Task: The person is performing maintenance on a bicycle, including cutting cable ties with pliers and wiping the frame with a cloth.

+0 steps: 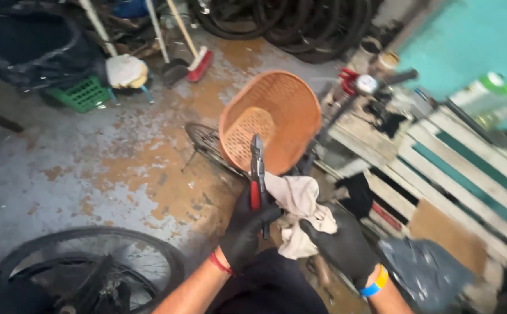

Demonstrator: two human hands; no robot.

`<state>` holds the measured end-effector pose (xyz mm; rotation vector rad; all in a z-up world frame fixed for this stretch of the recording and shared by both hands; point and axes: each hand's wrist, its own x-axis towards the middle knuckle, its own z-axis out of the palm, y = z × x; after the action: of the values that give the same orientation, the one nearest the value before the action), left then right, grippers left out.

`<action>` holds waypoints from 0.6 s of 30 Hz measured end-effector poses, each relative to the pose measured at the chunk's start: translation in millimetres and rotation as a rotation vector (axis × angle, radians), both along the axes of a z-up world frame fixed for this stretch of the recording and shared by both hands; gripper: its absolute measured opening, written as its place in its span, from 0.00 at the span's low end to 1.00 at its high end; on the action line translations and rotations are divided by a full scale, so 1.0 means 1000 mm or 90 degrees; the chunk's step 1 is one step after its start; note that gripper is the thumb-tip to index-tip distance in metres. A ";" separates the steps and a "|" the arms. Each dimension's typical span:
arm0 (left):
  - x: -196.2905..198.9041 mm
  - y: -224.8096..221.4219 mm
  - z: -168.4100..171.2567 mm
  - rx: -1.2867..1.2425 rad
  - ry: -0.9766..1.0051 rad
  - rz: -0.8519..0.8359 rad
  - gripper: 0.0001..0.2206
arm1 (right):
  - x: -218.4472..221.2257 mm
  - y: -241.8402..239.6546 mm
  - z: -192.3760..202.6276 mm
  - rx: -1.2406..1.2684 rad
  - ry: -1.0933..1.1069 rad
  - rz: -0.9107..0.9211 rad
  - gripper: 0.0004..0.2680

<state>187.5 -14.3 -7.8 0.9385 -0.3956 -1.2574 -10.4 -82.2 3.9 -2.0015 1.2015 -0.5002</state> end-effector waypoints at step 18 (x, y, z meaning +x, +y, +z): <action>0.202 -0.094 -0.063 0.084 -0.176 -0.207 0.23 | 0.195 -0.113 -0.028 0.119 0.091 -0.168 0.10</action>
<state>389.9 -108.2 -71.2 1.2007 -0.7120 -1.4641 184.8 -194.9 -23.7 -1.7546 1.5532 -0.3610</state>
